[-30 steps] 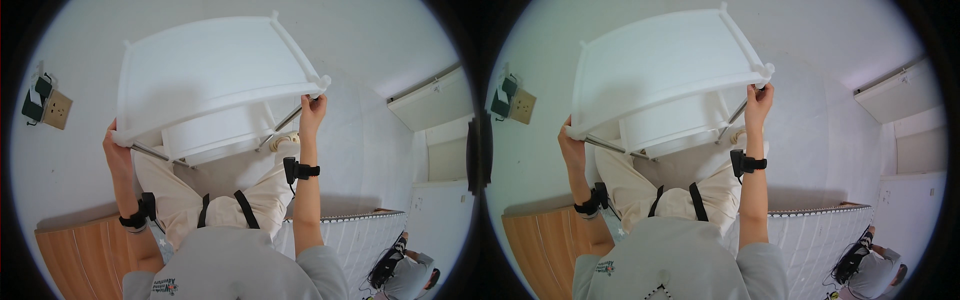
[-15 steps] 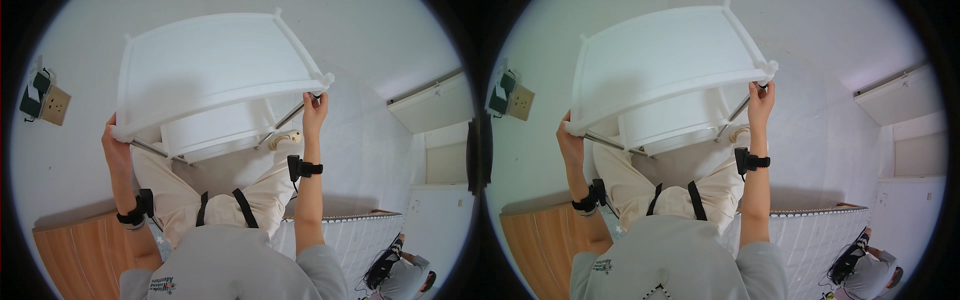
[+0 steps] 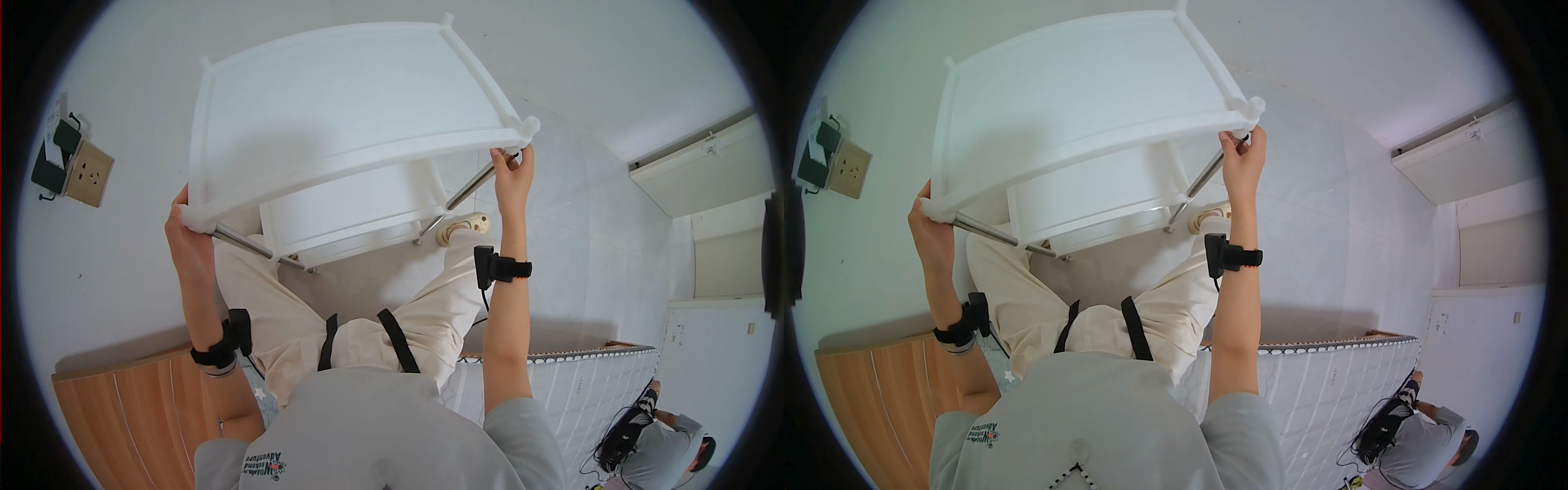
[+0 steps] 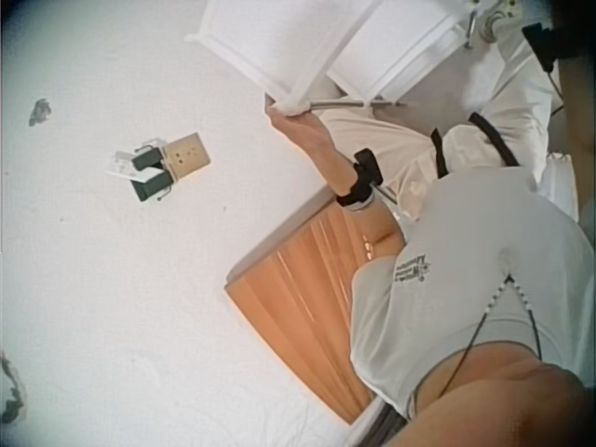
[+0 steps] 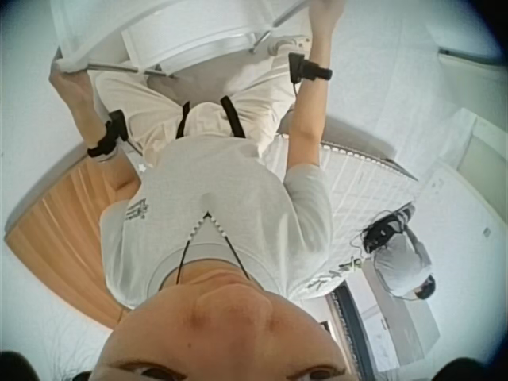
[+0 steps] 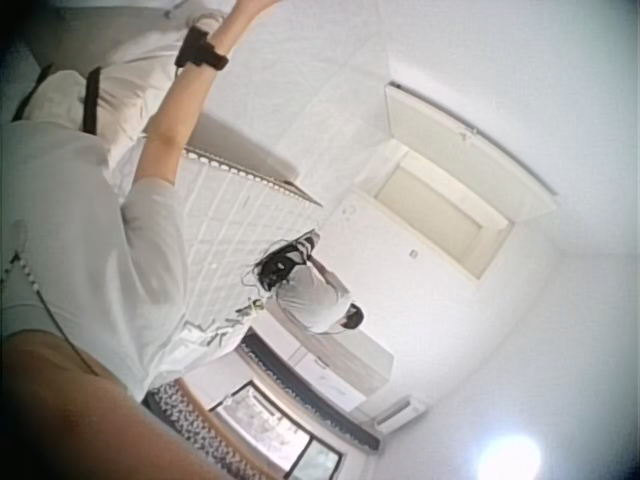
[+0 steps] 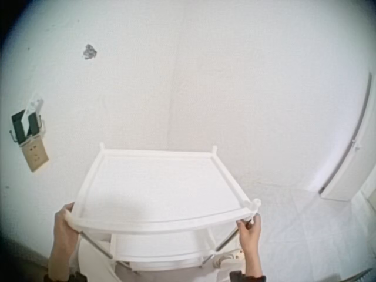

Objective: Attaching white plastic guards to the metal legs of a small shelving unit.

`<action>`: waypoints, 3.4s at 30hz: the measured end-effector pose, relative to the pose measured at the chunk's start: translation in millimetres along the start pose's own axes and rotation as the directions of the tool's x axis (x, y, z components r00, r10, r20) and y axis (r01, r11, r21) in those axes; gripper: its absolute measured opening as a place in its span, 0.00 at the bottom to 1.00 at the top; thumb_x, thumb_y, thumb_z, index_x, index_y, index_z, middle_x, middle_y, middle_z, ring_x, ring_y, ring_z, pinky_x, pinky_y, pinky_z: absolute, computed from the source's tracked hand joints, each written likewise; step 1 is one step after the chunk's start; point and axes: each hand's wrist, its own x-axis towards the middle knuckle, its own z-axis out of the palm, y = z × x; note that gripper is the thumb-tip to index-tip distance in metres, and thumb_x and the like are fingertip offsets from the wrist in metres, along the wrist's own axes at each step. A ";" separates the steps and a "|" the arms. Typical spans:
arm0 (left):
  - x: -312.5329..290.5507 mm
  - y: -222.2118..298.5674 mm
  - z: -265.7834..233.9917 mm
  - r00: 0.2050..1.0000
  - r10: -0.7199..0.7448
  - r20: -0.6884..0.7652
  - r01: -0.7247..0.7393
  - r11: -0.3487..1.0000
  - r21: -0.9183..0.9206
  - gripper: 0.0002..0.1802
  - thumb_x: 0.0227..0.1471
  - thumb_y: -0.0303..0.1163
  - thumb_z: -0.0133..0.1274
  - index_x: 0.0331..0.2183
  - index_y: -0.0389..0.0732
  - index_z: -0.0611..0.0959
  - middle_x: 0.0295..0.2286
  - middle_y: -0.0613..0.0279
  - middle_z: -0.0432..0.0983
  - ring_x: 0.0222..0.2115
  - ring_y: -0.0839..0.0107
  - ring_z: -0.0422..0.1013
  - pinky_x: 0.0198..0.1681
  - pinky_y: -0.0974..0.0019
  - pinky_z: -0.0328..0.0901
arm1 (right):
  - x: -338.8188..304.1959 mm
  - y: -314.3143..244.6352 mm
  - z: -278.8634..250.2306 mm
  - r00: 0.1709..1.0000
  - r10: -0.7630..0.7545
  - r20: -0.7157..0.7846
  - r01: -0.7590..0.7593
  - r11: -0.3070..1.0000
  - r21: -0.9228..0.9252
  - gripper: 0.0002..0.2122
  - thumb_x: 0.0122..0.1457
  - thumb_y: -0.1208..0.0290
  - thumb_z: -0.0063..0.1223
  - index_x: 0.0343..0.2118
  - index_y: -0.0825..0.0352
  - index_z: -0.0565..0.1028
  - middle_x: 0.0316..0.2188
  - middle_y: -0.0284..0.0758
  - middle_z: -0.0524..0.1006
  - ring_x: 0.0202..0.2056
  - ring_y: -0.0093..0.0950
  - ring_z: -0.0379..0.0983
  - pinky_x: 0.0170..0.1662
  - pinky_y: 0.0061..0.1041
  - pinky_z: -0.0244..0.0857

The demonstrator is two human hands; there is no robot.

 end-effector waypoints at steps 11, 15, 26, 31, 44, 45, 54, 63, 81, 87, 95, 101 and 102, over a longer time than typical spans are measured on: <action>2.8 -2.0 -3.1 0.999 0.016 -0.039 -0.017 1.000 -0.017 0.28 0.51 0.44 0.33 0.46 0.31 0.63 0.45 0.54 0.61 0.48 0.67 0.56 0.51 0.65 0.50 | -7.2 -4.9 10.5 0.996 -0.076 -0.048 0.063 0.974 -0.219 0.11 0.50 0.78 0.49 0.36 0.72 0.63 0.25 0.31 0.68 0.23 0.18 0.62 0.27 0.17 0.57; 4.7 -5.5 -4.6 0.999 0.007 -0.042 -0.009 0.999 -0.031 0.29 0.51 0.45 0.33 0.47 0.32 0.63 0.45 0.54 0.61 0.48 0.67 0.56 0.50 0.65 0.50 | -11.2 -7.3 20.6 0.993 -0.099 -0.062 0.092 0.989 -0.112 0.13 0.51 0.77 0.49 0.38 0.72 0.61 0.26 0.33 0.69 0.25 0.20 0.64 0.31 0.18 0.60; 6.0 -5.2 -5.7 0.999 0.021 -0.026 -0.022 1.000 -0.023 0.28 0.51 0.45 0.33 0.46 0.32 0.63 0.45 0.54 0.61 0.48 0.67 0.56 0.50 0.64 0.50 | -5.9 -8.7 10.5 0.999 -0.015 0.044 0.013 0.999 0.034 0.14 0.51 0.78 0.49 0.39 0.73 0.61 0.33 0.35 0.68 0.32 0.22 0.68 0.36 0.17 0.62; 8.6 -7.8 -8.5 0.999 0.038 -0.031 -0.039 0.999 -0.032 0.28 0.51 0.45 0.32 0.46 0.32 0.63 0.45 0.54 0.61 0.48 0.67 0.56 0.51 0.64 0.50 | -8.2 -18.9 9.0 0.997 0.023 0.068 -0.026 0.998 0.057 0.14 0.51 0.75 0.48 0.40 0.71 0.61 0.34 0.35 0.68 0.38 0.23 0.65 0.41 0.21 0.59; 16.4 -17.5 -13.7 0.997 0.082 -0.006 -0.083 0.996 -0.032 0.28 0.51 0.44 0.34 0.46 0.30 0.64 0.43 0.53 0.63 0.46 0.68 0.59 0.49 0.66 0.52 | 24.1 -40.7 -1.9 0.877 0.443 0.185 -0.479 0.786 0.391 0.26 0.53 0.47 0.32 0.43 0.68 0.65 0.40 0.36 0.67 0.43 0.29 0.61 0.45 0.30 0.54; 23.5 -19.8 -16.1 0.998 0.060 0.015 -0.059 0.997 -0.055 0.28 0.51 0.44 0.33 0.46 0.31 0.64 0.43 0.55 0.64 0.46 0.69 0.59 0.50 0.66 0.51 | 22.4 -37.9 -3.5 0.874 0.461 0.156 -0.482 0.780 0.400 0.27 0.54 0.47 0.31 0.43 0.68 0.65 0.40 0.36 0.67 0.42 0.29 0.61 0.44 0.30 0.55; 55.5 -7.6 -12.9 0.998 0.061 -0.013 -0.061 0.998 -0.013 0.28 0.52 0.46 0.32 0.45 0.30 0.65 0.43 0.55 0.64 0.46 0.68 0.59 0.49 0.65 0.52 | 31.9 -47.4 14.6 0.850 0.465 0.249 -0.519 0.821 0.237 0.30 0.51 0.44 0.34 0.42 0.72 0.63 0.40 0.39 0.66 0.41 0.30 0.61 0.44 0.32 0.56; 40.7 -8.1 -15.7 0.996 0.063 -0.065 -0.054 0.991 0.123 0.30 0.51 0.48 0.30 0.45 0.33 0.65 0.43 0.55 0.63 0.47 0.68 0.58 0.49 0.63 0.53 | 15.8 -43.5 20.3 0.904 0.427 0.026 -0.407 0.840 0.358 0.25 0.52 0.51 0.32 0.41 0.70 0.64 0.40 0.36 0.65 0.44 0.28 0.57 0.47 0.28 0.50; 45.9 -30.7 -35.9 0.985 0.160 -0.068 -0.158 0.987 0.038 0.26 0.52 0.48 0.32 0.44 0.37 0.66 0.42 0.60 0.63 0.45 0.73 0.59 0.48 0.68 0.53 | -138.3 34.8 109.7 0.920 0.166 0.355 -0.092 0.972 -0.216 0.05 0.49 0.80 0.44 0.30 0.68 0.69 0.26 0.34 0.69 0.31 0.23 0.66 0.36 0.19 0.60; 34.3 -27.5 -45.0 0.988 0.156 0.014 -0.154 0.951 0.266 0.29 0.53 0.52 0.32 0.45 0.37 0.64 0.39 0.64 0.62 0.43 0.76 0.57 0.48 0.71 0.49 | -109.7 100.3 224.2 0.626 -0.178 0.759 0.502 0.837 -0.219 0.12 0.50 0.74 0.43 0.38 0.67 0.71 0.41 0.47 0.69 0.44 0.44 0.63 0.48 0.37 0.55; 29.2 -22.6 -29.1 0.980 0.197 0.028 -0.199 0.974 0.109 0.21 0.52 0.36 0.36 0.46 0.35 0.61 0.36 0.61 0.63 0.37 0.75 0.58 0.43 0.71 0.53 | -92.0 128.9 219.5 0.504 -0.370 0.780 0.672 0.736 -0.085 0.12 0.49 0.74 0.44 0.38 0.67 0.71 0.40 0.47 0.69 0.44 0.43 0.63 0.48 0.37 0.55; 31.9 -12.2 -15.7 0.980 0.194 0.046 -0.198 0.976 0.088 0.19 0.54 0.38 0.35 0.44 0.35 0.63 0.35 0.61 0.63 0.36 0.76 0.58 0.42 0.72 0.53 | -81.3 137.0 223.5 0.543 -0.297 0.785 0.701 0.675 -0.229 0.12 0.49 0.73 0.45 0.38 0.67 0.71 0.39 0.46 0.69 0.44 0.42 0.63 0.49 0.36 0.55; 32.3 -12.2 -16.5 0.982 0.182 0.050 -0.186 0.978 0.092 0.19 0.54 0.38 0.35 0.44 0.35 0.63 0.35 0.61 0.63 0.36 0.76 0.58 0.42 0.72 0.53 | -81.7 138.6 225.5 0.547 -0.283 0.788 0.704 0.665 -0.250 0.12 0.49 0.73 0.45 0.38 0.67 0.71 0.39 0.46 0.70 0.45 0.42 0.63 0.49 0.36 0.55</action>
